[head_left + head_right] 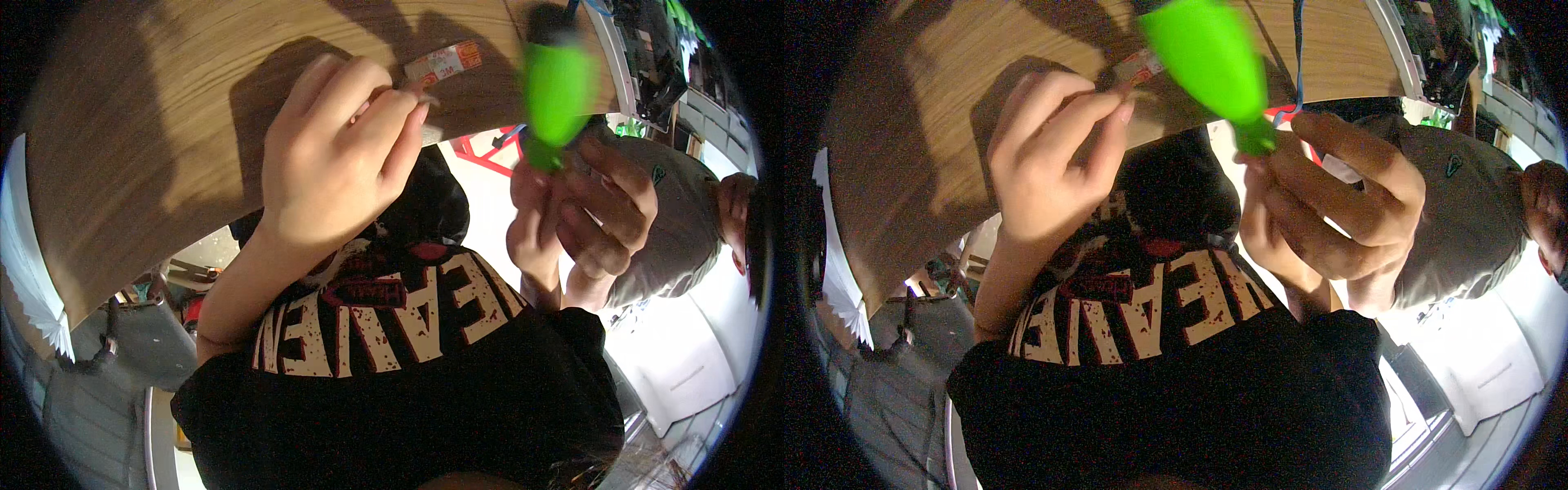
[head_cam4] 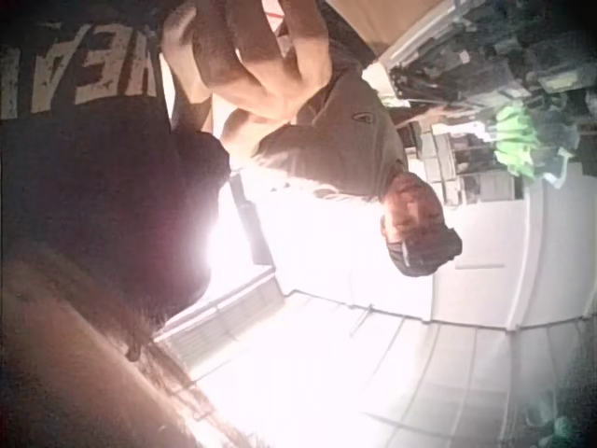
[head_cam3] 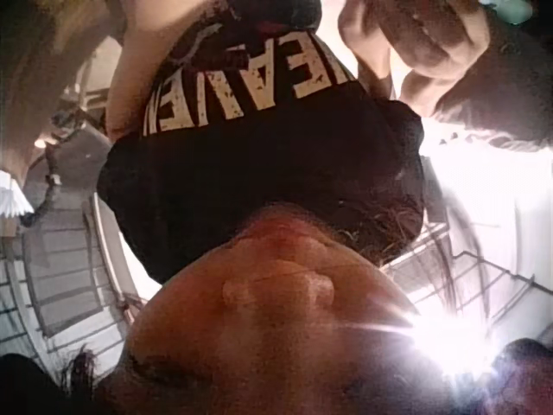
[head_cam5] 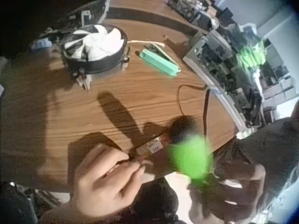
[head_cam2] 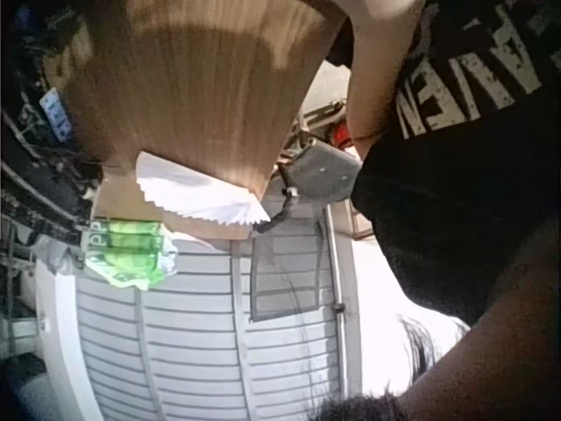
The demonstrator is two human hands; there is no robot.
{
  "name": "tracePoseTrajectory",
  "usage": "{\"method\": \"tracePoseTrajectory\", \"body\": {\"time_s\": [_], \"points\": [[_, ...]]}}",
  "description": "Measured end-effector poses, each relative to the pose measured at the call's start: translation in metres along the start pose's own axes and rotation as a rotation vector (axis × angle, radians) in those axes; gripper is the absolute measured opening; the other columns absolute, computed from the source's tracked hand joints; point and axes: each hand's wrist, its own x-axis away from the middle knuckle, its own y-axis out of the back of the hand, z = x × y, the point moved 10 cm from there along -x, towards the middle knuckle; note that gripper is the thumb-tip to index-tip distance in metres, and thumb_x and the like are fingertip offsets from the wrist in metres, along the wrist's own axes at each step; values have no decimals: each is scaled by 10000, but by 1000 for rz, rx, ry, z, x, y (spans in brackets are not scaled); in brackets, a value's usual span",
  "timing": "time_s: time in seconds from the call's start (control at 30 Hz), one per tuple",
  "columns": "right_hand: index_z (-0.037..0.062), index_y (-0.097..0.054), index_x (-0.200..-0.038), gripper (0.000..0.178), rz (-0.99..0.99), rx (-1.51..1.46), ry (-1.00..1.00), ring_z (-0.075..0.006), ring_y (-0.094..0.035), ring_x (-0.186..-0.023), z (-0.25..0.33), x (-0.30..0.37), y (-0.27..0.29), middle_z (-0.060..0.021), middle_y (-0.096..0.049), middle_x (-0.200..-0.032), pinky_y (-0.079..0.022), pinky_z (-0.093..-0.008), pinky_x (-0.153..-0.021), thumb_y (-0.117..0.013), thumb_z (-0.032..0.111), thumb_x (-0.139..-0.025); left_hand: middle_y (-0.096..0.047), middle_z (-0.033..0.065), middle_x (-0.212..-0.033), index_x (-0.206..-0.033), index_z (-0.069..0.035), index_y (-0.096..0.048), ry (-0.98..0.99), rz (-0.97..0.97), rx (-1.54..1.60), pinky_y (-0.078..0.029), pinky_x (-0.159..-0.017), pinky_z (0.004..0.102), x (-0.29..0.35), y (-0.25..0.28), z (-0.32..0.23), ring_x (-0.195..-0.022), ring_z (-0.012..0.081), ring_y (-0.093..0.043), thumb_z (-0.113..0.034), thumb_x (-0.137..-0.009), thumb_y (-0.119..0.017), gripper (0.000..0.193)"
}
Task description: The person uses a green screwdriver to work on a white computer cooling fan on a wooden table, then picks up and handles a small orange object, possibly a piece of tape or a small circuit board, using both hands.
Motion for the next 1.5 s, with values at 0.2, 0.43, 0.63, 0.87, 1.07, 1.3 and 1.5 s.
{"method": "tracePoseTrajectory", "body": {"time_s": [0.2, 0.43, 0.63, 0.87, 1.07, 1.3, 1.5], "points": [[124, -626, -652, 320, -212, 92, 589, -198, -678, -770, 33, 8, 34, 18, -653, -764, -567, -222, -623, -881, -12, -515, -512, 40, -763, -687, -61, -573, 26, 1, -11, -474, -601, 332, -1, 3, 1, -680, 216, -527, -78, -705, -727, 156], [200, -632, -679, 372, -328, 90, 554, -88, -624, -849, 42, -2, 36, 95, -617, -912, -567, -212, -643, -880, -37, -534, -507, 45, -764, -692, -57, -565, -6, -6, 12, -473, -601, 335, -3, -2, 0, -671, 216, -521, -68, -696, -722, 158], [218, -611, -970, 375, -159, 230, 700, -141, -626, -934, 31, 22, 24, 33, -597, -1024, -585, -301, -768, -830, 77, -699, -508, 44, -774, -699, -50, -573, -3, 7, -5, -484, -614, 326, -1, 4, -1, -693, 216, -535, -66, -697, -715, 143], [93, -685, -1009, 264, 60, 617, 188, -15, -607, -743, 8, 8, 0, 55, -634, -890, -506, -134, -647, -796, 157, -778, -513, 46, -775, -723, -46, -598, -35, 6, -25, -495, -619, 325, 4, 5, -7, -704, 216, -548, -68, -711, -710, 115], [67, -634, -1114, 269, 41, 595, 99, -132, -608, -736, 5, 2, -1, -40, -625, -938, -505, -253, -732, -680, 95, -851, -511, 50, -768, -729, -49, -590, -32, -8, -6, -490, -612, 330, 7, 6, -7, -697, 221, -546, -69, -718, -708, 121], [64, -628, -1049, 201, 59, 560, 166, -242, -566, -804, 9, -8, 0, -86, -603, -892, -481, -328, -702, -627, 50, -849, -511, 47, -775, -749, -60, -584, -18, -33, -30, -491, -617, 327, 3, 9, -10, -698, 217, -545, -68, -727, -712, 130], [56, -617, -1073, 210, 26, 508, 235, -248, -552, -921, -15, -31, 20, -90, -587, -1009, -477, -349, -783, -594, 64, -864, -551, 47, -846, -789, -48, -595, -5, -38, -16, -492, -655, 325, -15, 8, -19, -741, 225, -552, -46, -717, -723, 146]]}}
